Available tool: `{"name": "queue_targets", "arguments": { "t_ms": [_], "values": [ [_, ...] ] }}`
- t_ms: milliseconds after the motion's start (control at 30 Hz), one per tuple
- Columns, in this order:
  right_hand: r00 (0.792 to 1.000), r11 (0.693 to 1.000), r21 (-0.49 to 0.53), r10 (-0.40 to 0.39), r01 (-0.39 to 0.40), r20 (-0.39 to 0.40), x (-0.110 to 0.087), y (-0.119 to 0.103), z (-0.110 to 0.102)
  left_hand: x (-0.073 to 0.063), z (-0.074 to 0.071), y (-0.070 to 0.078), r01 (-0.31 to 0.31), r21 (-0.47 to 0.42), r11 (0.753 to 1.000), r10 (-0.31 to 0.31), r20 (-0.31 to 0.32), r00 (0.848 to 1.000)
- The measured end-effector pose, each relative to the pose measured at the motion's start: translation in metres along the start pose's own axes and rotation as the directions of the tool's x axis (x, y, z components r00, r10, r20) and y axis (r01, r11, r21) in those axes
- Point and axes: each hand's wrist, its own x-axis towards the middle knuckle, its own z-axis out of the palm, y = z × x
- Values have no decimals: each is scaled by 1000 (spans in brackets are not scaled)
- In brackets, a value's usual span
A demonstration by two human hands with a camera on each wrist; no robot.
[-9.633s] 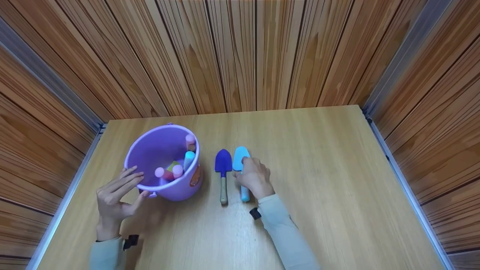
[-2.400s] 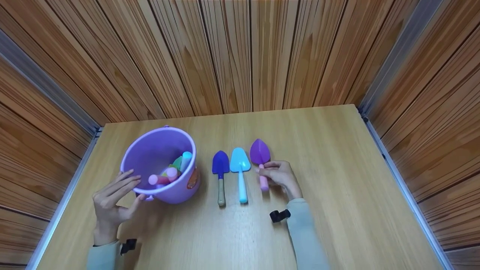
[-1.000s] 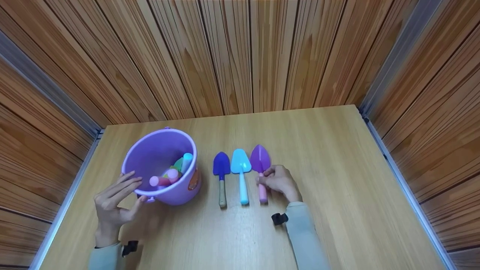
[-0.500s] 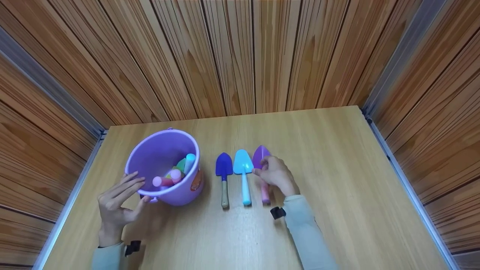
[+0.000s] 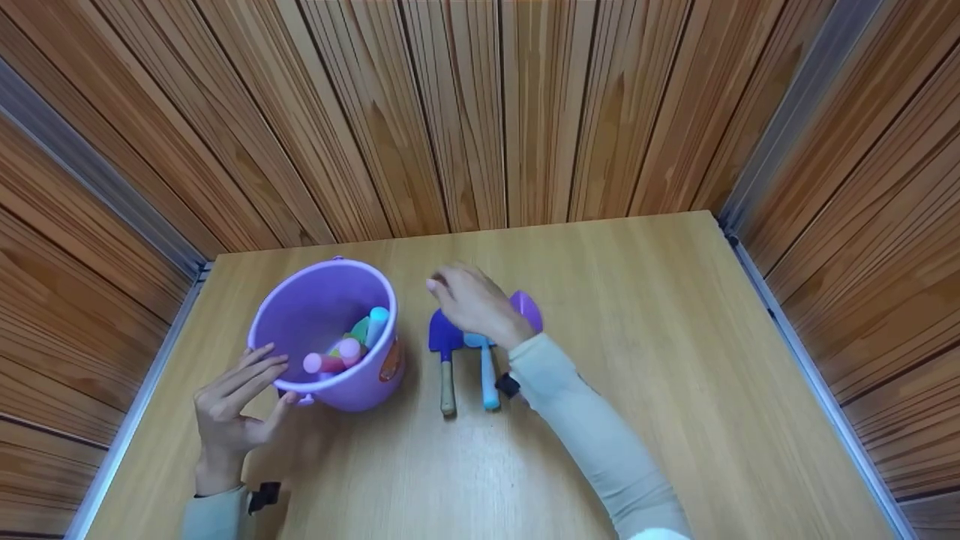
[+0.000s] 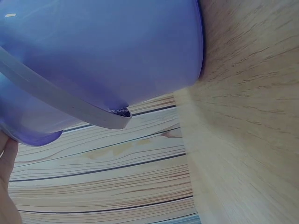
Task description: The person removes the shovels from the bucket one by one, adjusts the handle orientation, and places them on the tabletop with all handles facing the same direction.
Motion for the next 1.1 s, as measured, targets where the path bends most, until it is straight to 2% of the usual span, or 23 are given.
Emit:
{"name": "queue_targets", "arguments": {
  "t_ms": [167,300,400,500,633,700,800,967,1033,1100],
  "values": [
    [989,989,-39,-144,143,-24,18,-25,8,0,0,1,4,1,1000,-4,15,1000],
    [971,969,-63,-237,238,10,31,-45,17,-1,-1,1,8,-4,1000,-8,21,1000],
    [952,952,-62,-293,299,87,40,-60,26,-2,-1,2,11,-2,1000,-11,17,1000],
    [932,946,-73,-294,315,214,51,-72,34,-4,-1,2,9,2,1000,-9,7,1000],
    [896,934,-183,-218,306,387,65,-87,49,-6,-1,2,1,5,1000,-1,-15,1000],
    [877,911,-267,-171,314,448,72,-94,57,-6,0,1,-14,13,1000,14,-24,1000],
    [860,873,-390,-60,291,507,80,-103,69,-4,0,0,-31,22,999,32,-29,999],
    [840,806,-551,135,215,525,85,-112,84,-1,0,-1,-27,21,999,28,-20,999],
    [840,775,-601,185,193,509,86,-114,88,0,0,-1,-25,19,999,25,-15,1000],
    [849,743,-647,222,172,480,88,-116,92,1,1,-1,-28,17,999,28,-12,1000]
  ]
}}
